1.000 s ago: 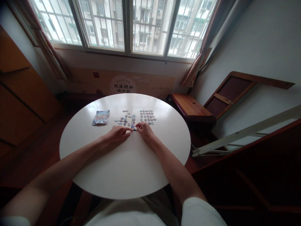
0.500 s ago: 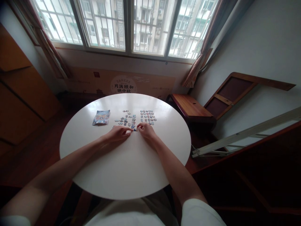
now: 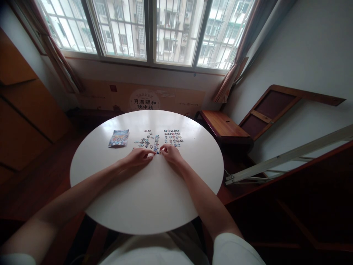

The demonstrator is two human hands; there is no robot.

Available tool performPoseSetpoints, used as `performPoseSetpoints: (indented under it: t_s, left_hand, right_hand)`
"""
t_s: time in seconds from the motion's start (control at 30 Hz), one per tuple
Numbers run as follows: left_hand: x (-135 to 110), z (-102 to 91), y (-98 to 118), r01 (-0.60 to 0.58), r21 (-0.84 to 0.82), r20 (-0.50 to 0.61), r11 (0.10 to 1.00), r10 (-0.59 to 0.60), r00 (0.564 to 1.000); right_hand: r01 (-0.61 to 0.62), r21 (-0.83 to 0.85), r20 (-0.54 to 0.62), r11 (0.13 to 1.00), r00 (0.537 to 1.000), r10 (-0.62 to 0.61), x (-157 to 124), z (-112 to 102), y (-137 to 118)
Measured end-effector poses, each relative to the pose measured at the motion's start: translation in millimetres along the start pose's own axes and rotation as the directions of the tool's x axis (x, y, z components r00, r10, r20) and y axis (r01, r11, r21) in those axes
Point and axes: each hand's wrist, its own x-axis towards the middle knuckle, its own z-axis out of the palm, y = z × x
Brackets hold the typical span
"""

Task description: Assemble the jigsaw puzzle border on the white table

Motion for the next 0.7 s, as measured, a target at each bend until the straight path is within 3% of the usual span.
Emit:
performPoseSetpoints:
  t_s: [0.7]
  left_hand:
    - [0.2, -0.5, -0.8, -0.002, 0.009, 0.004, 1.000, 0.002, 1.000]
  right_hand:
    - [0.003, 0.007, 0.005, 1.000, 1.000, -0.003, -0.7, -0.8, -0.8]
